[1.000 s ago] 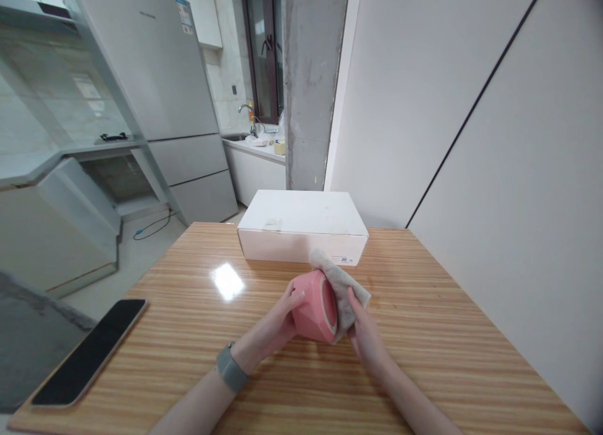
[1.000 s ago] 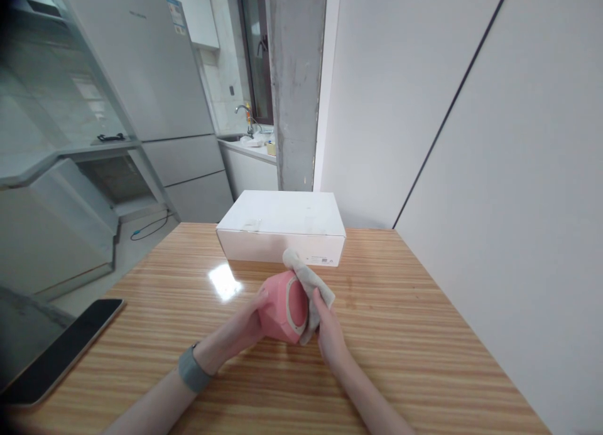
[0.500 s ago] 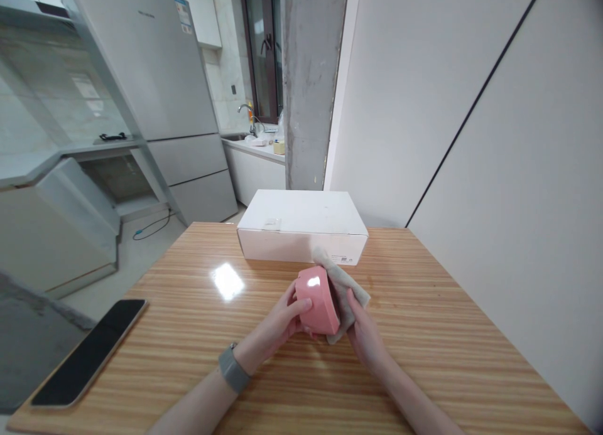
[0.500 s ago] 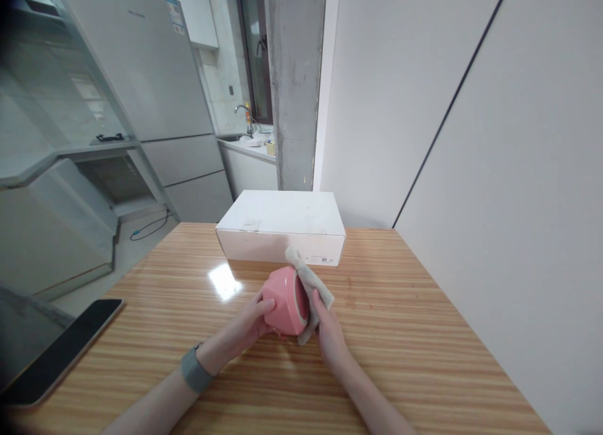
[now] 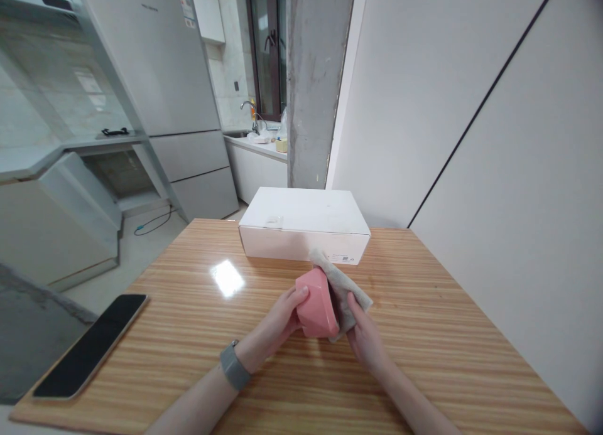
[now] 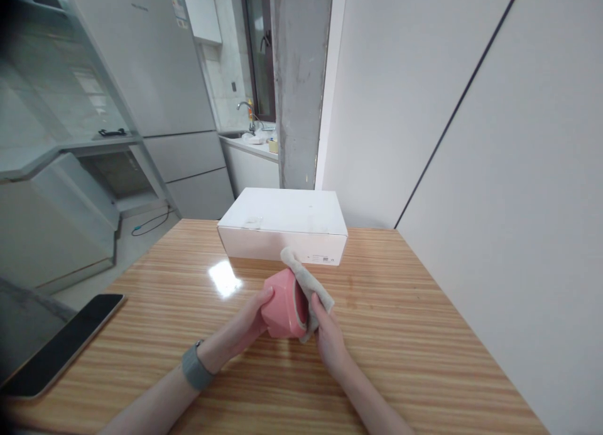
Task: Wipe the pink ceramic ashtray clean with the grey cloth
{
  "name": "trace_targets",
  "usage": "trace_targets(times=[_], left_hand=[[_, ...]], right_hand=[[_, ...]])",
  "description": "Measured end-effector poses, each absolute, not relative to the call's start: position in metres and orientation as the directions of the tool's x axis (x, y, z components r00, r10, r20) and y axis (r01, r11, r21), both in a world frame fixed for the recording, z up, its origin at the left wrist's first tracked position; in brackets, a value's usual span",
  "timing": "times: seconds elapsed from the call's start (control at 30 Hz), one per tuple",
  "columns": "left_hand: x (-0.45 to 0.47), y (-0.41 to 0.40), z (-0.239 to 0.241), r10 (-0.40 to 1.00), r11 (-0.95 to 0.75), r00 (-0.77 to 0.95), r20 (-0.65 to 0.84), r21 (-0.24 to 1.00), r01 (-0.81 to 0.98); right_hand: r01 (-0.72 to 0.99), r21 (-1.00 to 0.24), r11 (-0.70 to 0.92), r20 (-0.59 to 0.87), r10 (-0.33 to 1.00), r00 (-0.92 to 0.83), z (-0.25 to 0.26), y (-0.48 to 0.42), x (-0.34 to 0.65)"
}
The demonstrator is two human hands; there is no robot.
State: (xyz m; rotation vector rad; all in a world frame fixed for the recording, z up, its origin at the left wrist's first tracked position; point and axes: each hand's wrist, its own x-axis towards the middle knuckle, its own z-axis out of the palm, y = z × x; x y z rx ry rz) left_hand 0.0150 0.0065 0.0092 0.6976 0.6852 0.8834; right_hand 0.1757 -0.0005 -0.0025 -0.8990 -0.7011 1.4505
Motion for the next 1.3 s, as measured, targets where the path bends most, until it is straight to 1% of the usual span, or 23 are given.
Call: trace_targets(times=[0.1,0.2,0.33,0.4,0.6,0.73,0.8,0.93,1.1,1.23,1.3], left_hand=[[0.018,0.005,0.01,0.9,0.397,0.354,-0.253,0.81,-0.431],[0.019,0.005,0.011,0.936,0.313,0.29,-0.197,0.841,-0.442],[0.017,0.006,0.01,0.917,0.294,0.383,-0.112,0.84,-0.456],[0.016,0.007,0.009,0.913,0.265,0.4,-0.073,0.853,-0.449],[0.015,0.007,0.006,0.917,0.247,0.392,-0.072,0.874,-0.418],[0.014,0.007,0.007,0.902,0.256,0.43,-0.034,0.845,-0.47],[0.014,0.007,0.009,0.906,0.251,0.424,-0.021,0.831,-0.496],[0.015,0.007,0.009,0.914,0.256,0.403,-0.039,0.827,-0.501],[0.015,0.005,0.009,0.94,0.247,0.327,-0.102,0.864,-0.438],[0.017,0.003,0.011,0.934,0.3,0.312,-0.177,0.863,-0.407],[0.019,0.002,0.013,0.93,0.325,0.304,-0.208,0.85,-0.414]], right_hand=[[-0.556,-0.82,-0.139,-0.163,0.987,-0.005,0.0,0.0,0.174],[-0.573,-0.805,-0.155,-0.185,0.983,-0.006,0.005,-0.001,0.173],[-0.568,-0.811,-0.14,-0.176,0.984,0.01,0.01,0.0,0.173],[-0.566,-0.814,-0.13,-0.165,0.986,0.01,0.012,0.0,0.174],[-0.605,-0.782,-0.149,-0.187,0.982,0.0,0.012,-0.003,0.176],[-0.63,-0.761,-0.152,-0.172,0.985,-0.03,0.011,-0.004,0.176],[-0.636,-0.758,-0.145,-0.155,0.987,-0.04,0.01,-0.004,0.175],[-0.622,-0.768,-0.15,-0.162,0.986,-0.039,0.008,-0.004,0.173],[-0.593,-0.796,-0.124,-0.136,0.99,-0.026,0.002,-0.005,0.173],[-0.569,-0.82,-0.058,-0.069,0.998,-0.002,-0.001,-0.004,0.174],[-0.563,-0.824,-0.064,-0.076,0.997,-0.002,-0.002,-0.003,0.174]])
